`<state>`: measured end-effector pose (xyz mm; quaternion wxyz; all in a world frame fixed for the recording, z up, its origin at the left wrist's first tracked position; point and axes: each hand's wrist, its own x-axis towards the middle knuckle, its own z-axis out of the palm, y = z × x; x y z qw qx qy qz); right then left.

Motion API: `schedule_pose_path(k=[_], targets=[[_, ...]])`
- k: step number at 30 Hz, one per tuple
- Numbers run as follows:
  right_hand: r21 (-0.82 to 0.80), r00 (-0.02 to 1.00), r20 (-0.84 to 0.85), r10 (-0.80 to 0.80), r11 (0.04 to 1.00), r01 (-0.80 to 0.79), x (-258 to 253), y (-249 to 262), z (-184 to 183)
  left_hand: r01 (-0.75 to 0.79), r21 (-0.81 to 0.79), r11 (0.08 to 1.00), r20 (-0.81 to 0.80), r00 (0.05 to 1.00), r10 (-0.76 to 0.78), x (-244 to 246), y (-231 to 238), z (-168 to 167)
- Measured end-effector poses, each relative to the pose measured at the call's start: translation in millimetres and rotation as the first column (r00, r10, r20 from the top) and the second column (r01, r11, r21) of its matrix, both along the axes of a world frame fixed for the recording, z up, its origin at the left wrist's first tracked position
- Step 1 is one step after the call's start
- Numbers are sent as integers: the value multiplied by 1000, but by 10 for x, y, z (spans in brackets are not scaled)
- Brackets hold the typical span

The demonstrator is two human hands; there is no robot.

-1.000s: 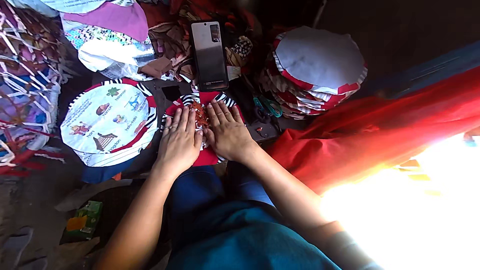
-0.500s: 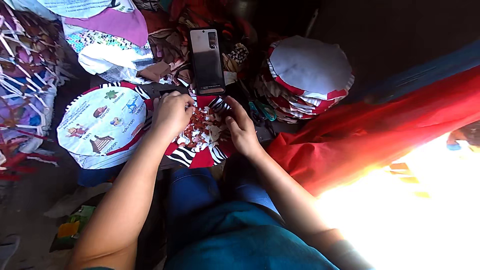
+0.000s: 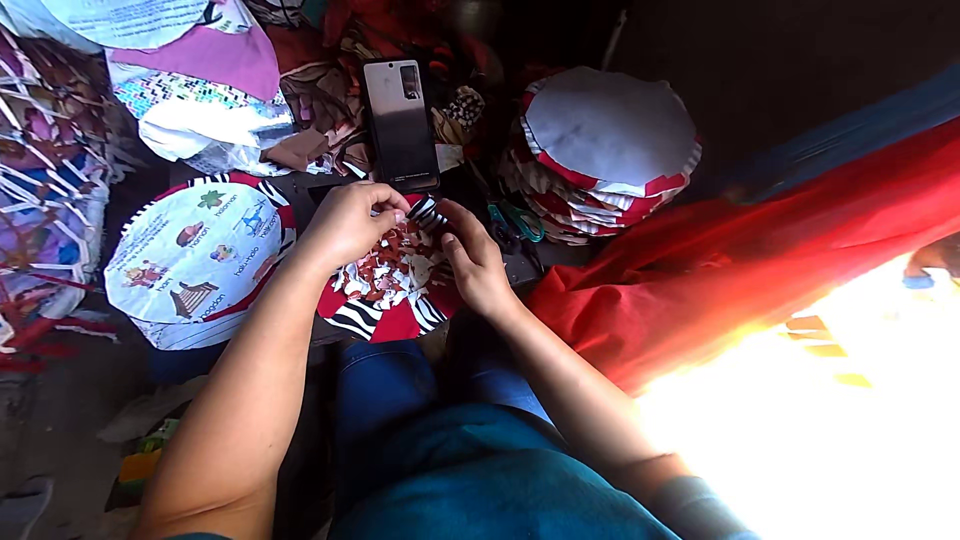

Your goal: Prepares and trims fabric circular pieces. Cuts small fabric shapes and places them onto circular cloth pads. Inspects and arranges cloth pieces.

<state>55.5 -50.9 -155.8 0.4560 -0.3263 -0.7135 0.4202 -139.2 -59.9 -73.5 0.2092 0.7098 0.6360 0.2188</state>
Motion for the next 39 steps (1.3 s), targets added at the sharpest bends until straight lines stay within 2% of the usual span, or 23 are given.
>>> schedule_pose_path(k=[4, 7, 9, 13, 17, 21, 28, 32, 36, 39], targets=[[27, 993, 117, -18, 1000, 15, -2, -44, 101, -71, -58, 996, -45, 997, 68, -116, -43, 62], [218, 978, 196, -69, 976, 25, -99, -36, 148, -67, -92, 993, -130, 990, 55, -162, -120, 47], [297, 962, 264, -74, 955, -8, -208, 20, 171, -40, -95, 995, -187, 982, 22, -157, -146, -2], [318, 884, 463, -64, 943, -98, -424, 164, 248, -26, -55, 998, -209, 978, 14, -165, -131, -69], [350, 889, 447, -94, 934, -77, -524, 273, 311, -91, -23, 996, -109, 990, 88, -226, -124, -26], [306, 864, 489, -118, 951, -44, -486, 325, 412, -157, -82, 984, -49, 987, 154, -257, -129, 3], [399, 870, 478, -125, 913, -88, -471, 314, 275, -160, -82, 984, -76, 985, 154, -211, -160, -32], [454, 875, 464, -140, 886, -99, -571, 292, 284, -172, -6, 985, -88, 981, 171, -178, -196, -27], [421, 879, 464, -107, 900, -113, -616, 362, 341, -147, 38, 988, -84, 985, 149, -158, -223, -50], [348, 812, 580, -66, 921, -174, -607, 409, 412, -140, -3, 990, -155, 978, 138, -174, -185, -123]])
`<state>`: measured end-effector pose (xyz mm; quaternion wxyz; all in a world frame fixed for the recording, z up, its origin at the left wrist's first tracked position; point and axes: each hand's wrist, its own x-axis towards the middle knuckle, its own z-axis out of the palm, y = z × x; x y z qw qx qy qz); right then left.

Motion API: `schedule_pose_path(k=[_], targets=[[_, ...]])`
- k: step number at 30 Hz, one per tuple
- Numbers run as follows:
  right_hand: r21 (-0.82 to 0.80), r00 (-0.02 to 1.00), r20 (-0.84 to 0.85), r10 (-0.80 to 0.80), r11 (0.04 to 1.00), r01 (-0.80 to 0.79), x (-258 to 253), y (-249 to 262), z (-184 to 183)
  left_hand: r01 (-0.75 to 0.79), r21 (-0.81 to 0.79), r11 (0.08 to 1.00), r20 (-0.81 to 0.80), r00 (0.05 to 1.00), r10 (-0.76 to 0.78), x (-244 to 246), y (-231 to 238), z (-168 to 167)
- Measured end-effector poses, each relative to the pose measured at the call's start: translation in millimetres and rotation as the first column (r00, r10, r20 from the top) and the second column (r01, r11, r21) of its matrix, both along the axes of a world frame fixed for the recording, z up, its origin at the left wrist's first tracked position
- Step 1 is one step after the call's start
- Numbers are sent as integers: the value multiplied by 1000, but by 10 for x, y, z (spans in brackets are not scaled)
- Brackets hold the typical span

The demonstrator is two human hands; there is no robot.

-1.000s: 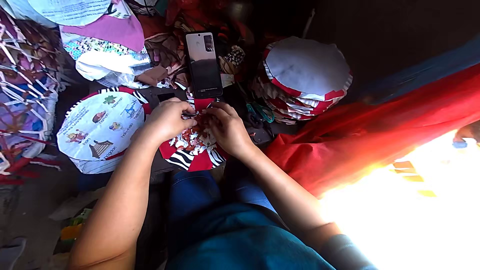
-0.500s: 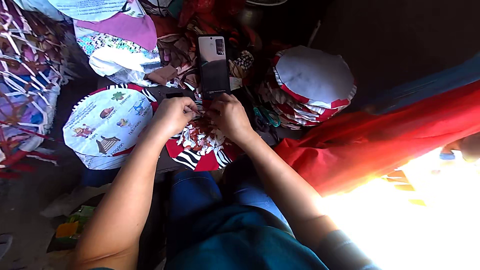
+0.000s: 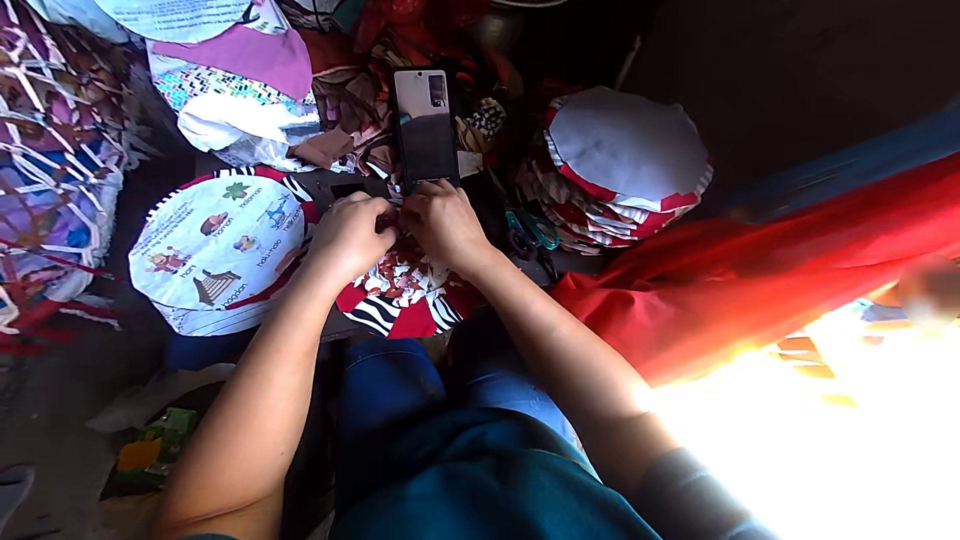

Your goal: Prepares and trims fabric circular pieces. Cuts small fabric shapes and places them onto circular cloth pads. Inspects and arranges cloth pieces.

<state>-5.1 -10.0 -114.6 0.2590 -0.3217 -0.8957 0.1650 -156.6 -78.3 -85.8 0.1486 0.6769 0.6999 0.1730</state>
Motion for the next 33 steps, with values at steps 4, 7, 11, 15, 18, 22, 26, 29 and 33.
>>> schedule_pose_path(k=[4, 7, 11, 15, 18, 22, 26, 29, 33], targets=[[57, 999, -4, -47, 997, 47, 75, 8, -33, -36, -19, 999, -88, 996, 34, 71, 53, -19], [79, 992, -81, -94, 992, 100, 179, -49, -19, -60, 14, 998, -69, 996, 61, 100, 47, -8], [57, 990, -107, -97, 993, 103, 243, -86, -35, -73, 37, 997, -47, 996, 75, 113, 33, 3], [55, 994, -82, -70, 996, 75, 298, -94, -1, -59, 8, 998, -48, 997, 59, 130, 16, 6], [40, 997, -43, -66, 997, 68, 388, -109, 37, -66, -36, 997, -111, 992, 61, 139, 33, -13], [35, 998, -13, -66, 997, 67, 488, -192, 3, -110, 23, 994, -86, 990, 112, 109, 49, -62], [71, 998, -33, -50, 996, 52, 546, -245, -18, -57, 38, 998, -48, 997, 59, 135, 34, -63], [71, 995, -85, -57, 995, 64, 558, -250, 36, -18, -16, 1000, -81, 997, 17, 164, 45, -55], [108, 979, -191, -70, 990, 92, 507, -253, 29, -42, 11, 999, -58, 997, 42, 139, 81, -47]])
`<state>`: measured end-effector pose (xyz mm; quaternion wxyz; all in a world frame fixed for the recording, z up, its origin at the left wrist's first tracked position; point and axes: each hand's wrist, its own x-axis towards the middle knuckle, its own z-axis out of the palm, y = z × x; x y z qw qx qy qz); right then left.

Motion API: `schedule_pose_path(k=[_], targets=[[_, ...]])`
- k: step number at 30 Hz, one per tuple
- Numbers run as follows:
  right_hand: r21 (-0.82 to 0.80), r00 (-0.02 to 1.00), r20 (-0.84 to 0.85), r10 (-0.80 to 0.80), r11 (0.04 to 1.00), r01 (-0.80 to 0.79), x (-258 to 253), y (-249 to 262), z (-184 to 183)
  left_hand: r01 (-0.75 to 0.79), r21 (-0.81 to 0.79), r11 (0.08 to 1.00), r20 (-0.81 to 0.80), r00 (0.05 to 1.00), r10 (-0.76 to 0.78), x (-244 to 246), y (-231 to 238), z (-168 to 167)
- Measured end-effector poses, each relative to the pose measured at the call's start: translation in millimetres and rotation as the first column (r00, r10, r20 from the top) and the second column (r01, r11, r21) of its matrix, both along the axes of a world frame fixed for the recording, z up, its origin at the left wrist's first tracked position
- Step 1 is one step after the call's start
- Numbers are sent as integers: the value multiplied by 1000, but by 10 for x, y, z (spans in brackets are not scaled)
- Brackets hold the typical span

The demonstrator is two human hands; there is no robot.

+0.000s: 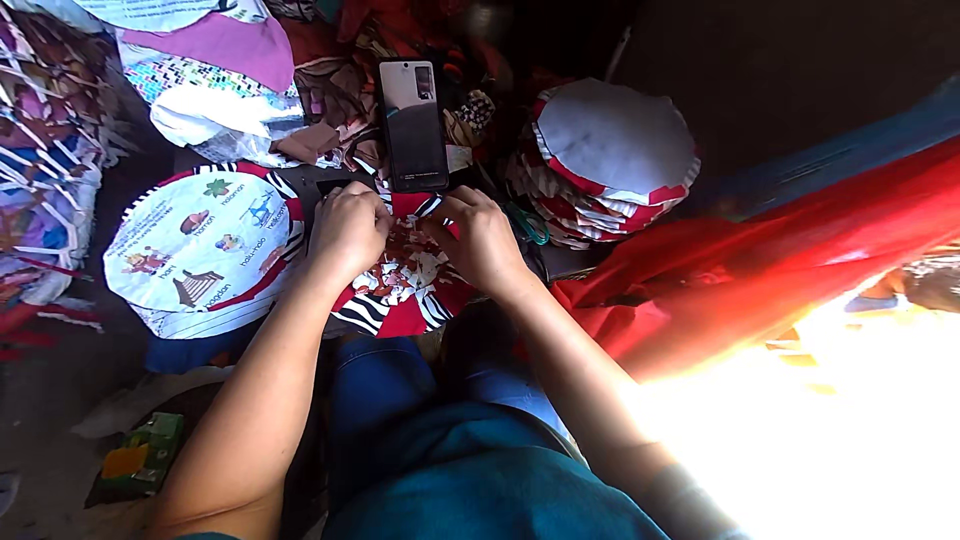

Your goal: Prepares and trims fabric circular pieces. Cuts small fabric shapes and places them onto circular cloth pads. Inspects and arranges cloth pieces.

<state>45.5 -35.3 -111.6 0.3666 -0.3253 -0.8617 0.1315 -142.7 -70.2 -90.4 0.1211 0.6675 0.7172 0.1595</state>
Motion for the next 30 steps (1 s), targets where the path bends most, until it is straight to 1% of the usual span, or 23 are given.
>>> schedule_pose_path(k=[2, 3, 4, 5, 7, 8, 9, 10, 12, 13, 15, 16, 18, 20, 22, 23, 24, 25, 26, 27, 28, 29, 30], targets=[[41, 998, -59, 3, 999, -1, -40, -2, -46, -16, 11, 1000, 10, 1000, 16, -32, 15, -3], [43, 999, -51, 10, 999, -8, -50, 0, -70, -26, -2, 1000, 11, 1000, 26, -46, 25, -6], [27, 1000, -5, 18, 999, -18, -43, -2, -89, -39, -15, 999, 14, 999, 39, -58, 29, -9], [-1, 997, 77, 26, 1000, -26, -19, -11, -94, -63, -16, 998, 22, 998, 63, -69, 24, -6], [-57, 968, 249, 35, 998, -22, 42, -38, -74, -130, 56, 990, 68, 990, 126, -86, -30, 34], [-72, 956, 293, 26, 997, -5, 69, -56, -56, -166, 99, 981, 91, 983, 157, -84, -78, 74], [-80, 954, 300, 10, 997, 15, 90, -72, -42, -194, 132, 972, 106, 978, 180, -72, -135, 108], [-78, 962, 273, -12, 996, 34, 101, -82, -34, -198, 153, 968, 118, 976, 181, -57, -197, 123], [-67, 981, 191, -21, 997, 34, 75, -77, -35, -112, 163, 980, 118, 989, 93, -33, -305, 93], [-78, 983, 185, 17, 997, -2, 44, -73, -42, -33, 159, 987, 93, 995, 19, -25, -338, 39], [-131, 958, 254, 130, 986, -99, -48, -94, -110, 111, 145, 983, 9, 994, -113, 0, -366, -135], [-138, 939, 311, 148, 984, -109, -98, -120, -180, 154, 127, 980, -46, 988, -149, 21, -376, -227], [-123, 896, 428, 117, 990, -70, -169, -154, -330, 163, 43, 986, -131, 979, -156, 64, -404, -350], [-92, 856, 511, 71, 995, -27, -195, -156, -383, 146, -20, 989, -205, 968, -147, 67, -412, -427], [-111, 831, 553, 62, 994, -1, -206, -164, -365, 150, -35, 988, -237, 959, -154, 68, -429, -451], [-131, 834, 547, 71, 991, 2, -204, -174, -357, 157, -35, 987, -239, 958, -160, 66, -443, -459], [-160, 861, 499, 92, 987, -13, -189, -163, -343, 165, -27, 986, -214, 962, -167, 50, -447, -457], [-210, 913, 386, 129, 976, -49, -145, -144, -319, 172, 4, 985, -160, 973, -169, 23, -451, -451], [-275, 966, 198, 167, 955, -108, -73, -135, -285, 173, 49, 984, -77, 983, -169, -13, -463, -439], [-326, 982, -22, 188, 927, -185, 16, -140, -247, 162, 95, 982, 30, 986, -166, -56, -483, -409], [-342, 958, -218, 187, 905, -255, 123, -162, -212, 140, 143, 980, 128, 979, -158, -98, -500, -370], [-320, 918, -352, 184, 898, -303, 246, -200, -190, 116, 188, 975, 184, 971, -151, -127, -523, -328], [-275, 881, -435, 187, 904, -328, 374, -260, -192, 97, 226, 969, 198, 970, -143, -131, -548, -285]])
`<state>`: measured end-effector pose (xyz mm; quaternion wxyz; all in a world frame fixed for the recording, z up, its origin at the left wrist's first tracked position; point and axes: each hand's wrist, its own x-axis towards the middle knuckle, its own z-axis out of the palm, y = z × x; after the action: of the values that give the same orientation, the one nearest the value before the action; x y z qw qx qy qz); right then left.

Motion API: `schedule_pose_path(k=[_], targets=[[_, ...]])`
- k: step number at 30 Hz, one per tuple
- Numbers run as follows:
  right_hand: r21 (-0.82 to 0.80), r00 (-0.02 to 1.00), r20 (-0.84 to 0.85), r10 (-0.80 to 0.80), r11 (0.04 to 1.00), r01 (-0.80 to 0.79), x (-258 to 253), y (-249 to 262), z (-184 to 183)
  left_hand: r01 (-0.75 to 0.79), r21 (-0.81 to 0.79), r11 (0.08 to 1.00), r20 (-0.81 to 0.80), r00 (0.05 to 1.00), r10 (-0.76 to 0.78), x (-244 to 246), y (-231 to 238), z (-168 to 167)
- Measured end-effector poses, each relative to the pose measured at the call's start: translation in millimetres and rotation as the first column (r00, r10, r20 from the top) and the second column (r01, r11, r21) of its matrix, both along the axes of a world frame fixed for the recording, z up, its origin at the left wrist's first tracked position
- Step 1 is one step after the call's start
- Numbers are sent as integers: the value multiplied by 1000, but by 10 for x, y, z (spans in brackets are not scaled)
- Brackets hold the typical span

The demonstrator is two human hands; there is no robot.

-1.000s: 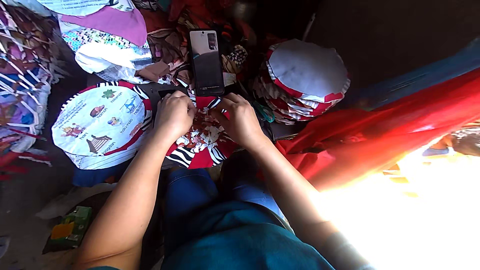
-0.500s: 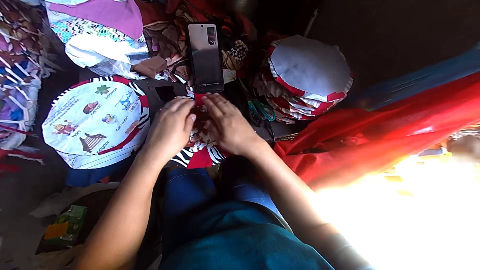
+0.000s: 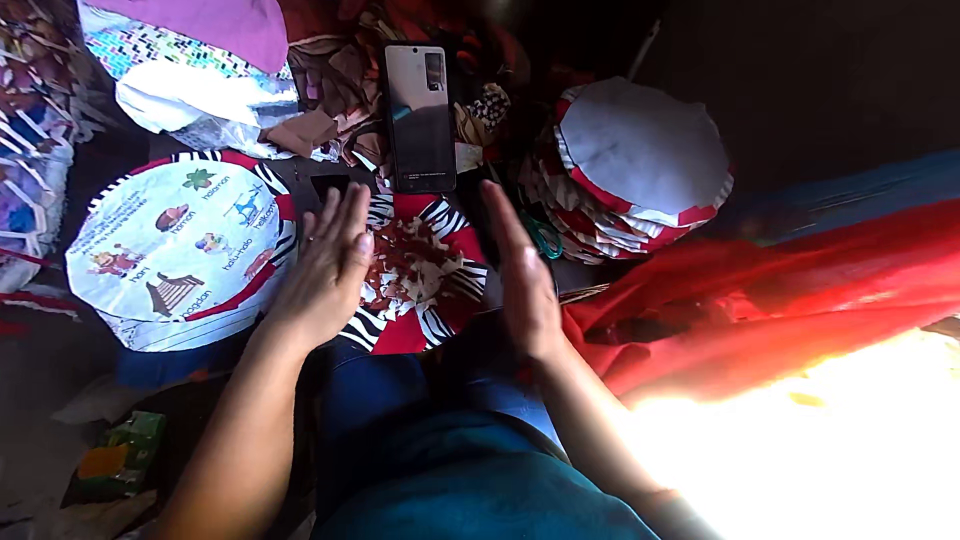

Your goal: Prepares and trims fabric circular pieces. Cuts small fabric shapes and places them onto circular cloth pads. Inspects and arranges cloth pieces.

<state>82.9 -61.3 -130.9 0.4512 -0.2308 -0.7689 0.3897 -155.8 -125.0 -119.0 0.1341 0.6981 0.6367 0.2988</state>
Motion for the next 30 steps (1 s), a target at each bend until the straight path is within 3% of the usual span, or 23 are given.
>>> schedule_pose_path(k=[3, 12, 20, 30], targets=[[25, 987, -161, -30, 999, 34, 314, -251, -120, -38, 48, 998, -107, 993, 43, 131, -28, 115], [-38, 982, -188, 19, 999, -27, 747, -420, -341, -88, -97, 991, -387, 921, 44, 631, 238, -80], [-386, 922, -384, 48, 899, -208, 996, -238, -593, -144, -123, 982, -459, 886, 72, 705, 289, -160], [-381, 941, -256, 222, 871, -309, 1169, -45, -571, -125, -249, 960, -385, 923, 20, 699, 337, -79]])
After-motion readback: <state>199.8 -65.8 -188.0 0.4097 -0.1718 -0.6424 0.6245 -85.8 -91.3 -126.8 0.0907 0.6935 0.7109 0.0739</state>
